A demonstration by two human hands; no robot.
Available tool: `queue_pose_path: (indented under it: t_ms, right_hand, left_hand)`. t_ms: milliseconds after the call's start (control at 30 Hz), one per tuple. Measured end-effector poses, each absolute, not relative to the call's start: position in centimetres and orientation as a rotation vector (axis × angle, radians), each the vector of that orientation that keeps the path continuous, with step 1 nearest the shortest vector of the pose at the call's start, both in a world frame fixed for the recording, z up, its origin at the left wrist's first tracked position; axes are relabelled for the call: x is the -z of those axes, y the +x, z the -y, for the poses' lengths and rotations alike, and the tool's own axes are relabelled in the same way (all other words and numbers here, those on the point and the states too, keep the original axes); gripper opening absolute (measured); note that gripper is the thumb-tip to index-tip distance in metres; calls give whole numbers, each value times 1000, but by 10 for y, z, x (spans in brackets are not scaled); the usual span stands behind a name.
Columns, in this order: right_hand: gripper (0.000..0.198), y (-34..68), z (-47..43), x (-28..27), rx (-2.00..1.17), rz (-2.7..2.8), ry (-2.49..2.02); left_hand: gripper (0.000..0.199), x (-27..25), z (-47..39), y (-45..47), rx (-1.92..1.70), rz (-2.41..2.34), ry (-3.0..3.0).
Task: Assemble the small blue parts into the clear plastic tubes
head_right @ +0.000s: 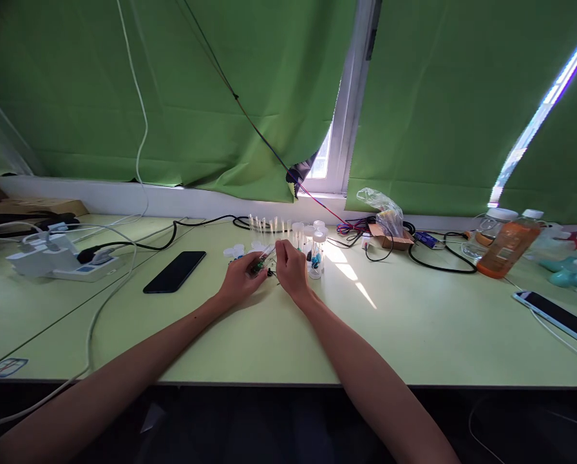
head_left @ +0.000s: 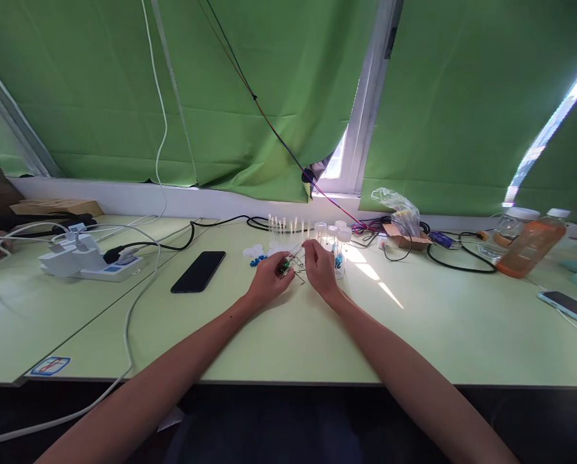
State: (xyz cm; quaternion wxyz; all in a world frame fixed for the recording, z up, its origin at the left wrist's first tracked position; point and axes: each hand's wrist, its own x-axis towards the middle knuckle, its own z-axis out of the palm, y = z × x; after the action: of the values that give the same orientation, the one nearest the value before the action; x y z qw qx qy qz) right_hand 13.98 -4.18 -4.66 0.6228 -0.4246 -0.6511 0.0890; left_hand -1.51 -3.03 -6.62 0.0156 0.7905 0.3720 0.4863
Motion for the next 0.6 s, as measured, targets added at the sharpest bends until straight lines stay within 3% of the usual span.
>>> queue_pose_path:
  t_ms: [600]
  right_hand:
    - [40, 144, 43, 45, -152, 1663, -1065]
  left_hand:
    - [25, 65, 30, -16, -1495, -1159, 2420]
